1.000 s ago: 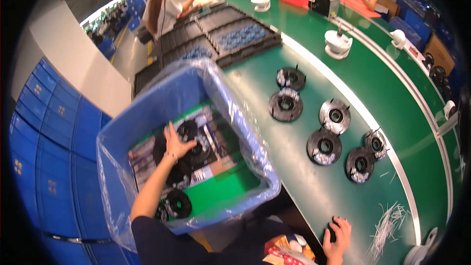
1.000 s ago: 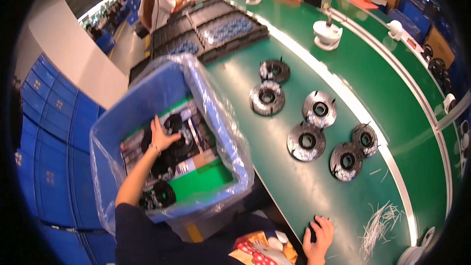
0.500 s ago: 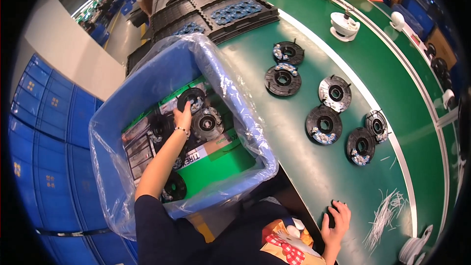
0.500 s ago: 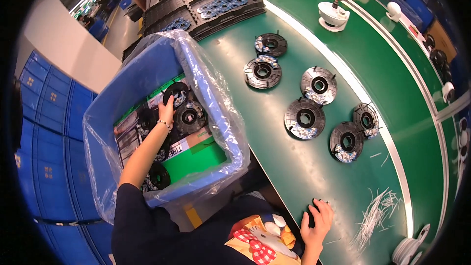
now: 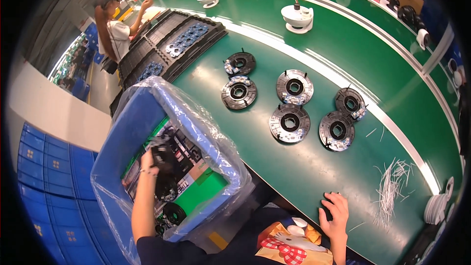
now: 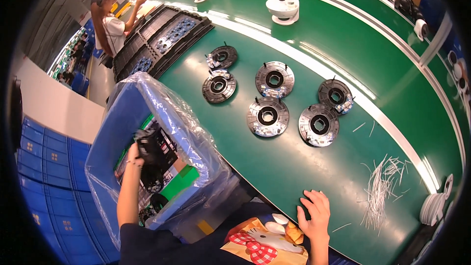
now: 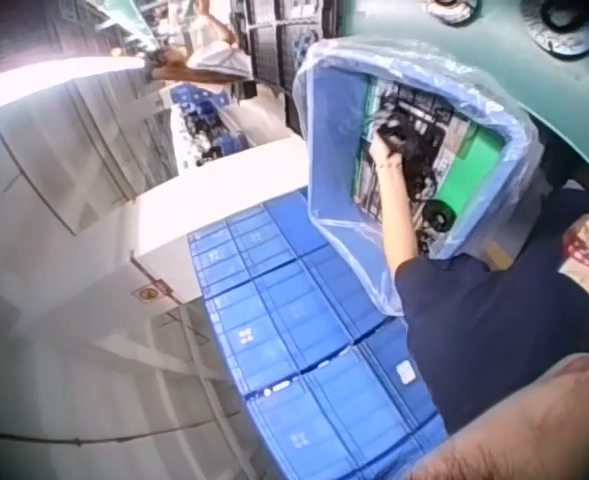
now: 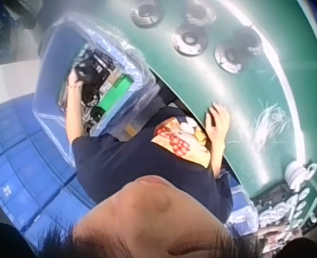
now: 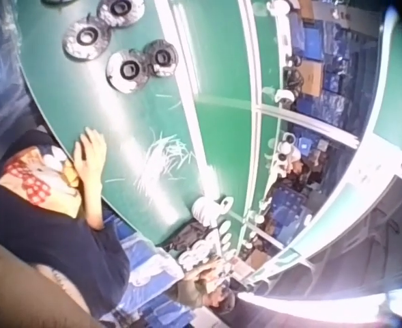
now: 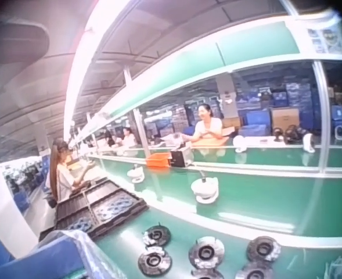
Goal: Assembling electronic PCB components into plastic housings on a factory production line.
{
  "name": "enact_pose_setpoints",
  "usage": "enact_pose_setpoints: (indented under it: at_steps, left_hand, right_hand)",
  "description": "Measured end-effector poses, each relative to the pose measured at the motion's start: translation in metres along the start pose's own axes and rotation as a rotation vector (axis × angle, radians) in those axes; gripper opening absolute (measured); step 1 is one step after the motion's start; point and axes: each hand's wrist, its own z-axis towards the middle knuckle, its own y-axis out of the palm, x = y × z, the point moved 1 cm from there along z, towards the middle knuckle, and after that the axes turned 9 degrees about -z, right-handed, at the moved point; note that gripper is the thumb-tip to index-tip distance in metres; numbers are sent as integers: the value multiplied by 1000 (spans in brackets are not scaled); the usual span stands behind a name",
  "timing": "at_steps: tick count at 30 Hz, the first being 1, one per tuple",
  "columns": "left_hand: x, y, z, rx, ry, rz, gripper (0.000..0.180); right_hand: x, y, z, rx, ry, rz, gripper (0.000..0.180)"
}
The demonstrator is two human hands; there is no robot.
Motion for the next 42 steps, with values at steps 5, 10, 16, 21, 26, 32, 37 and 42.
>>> enact_pose_setpoints:
  at_steps: [5,10,16,21,26,32,37,42]
  left_hand:
    - [85,33,-82,-32,215,-181,15]
    - [129,121,-86,-350,598,-30,25]
    - [116,280,34,-346,739,583,18]
    - [74,306,96,121,788,1304,36]
    - [55,306,110,-9,788,1577,33]
    - [100,287,54,-21,1215,1474,25]
    - [109,136,-45,-95,1346,977,16]
    - [8,-96,-61,132,733,1338,49]
  right_hand:
    - [5,-8,1,13,40,34,21]
    - [-2,0,7,17,34,27,20]
    - [4,-6,1,70,54,37,19]
    - [7,-6,-8,112,94,-11,21]
    - [6,-1,-6,109,82,5,20]
    - [0,-4,-1,39,81,-42,21]
    - [1,1,1,-7,53,-85,20]
    - [1,0,3,-50,-19,-67,19]
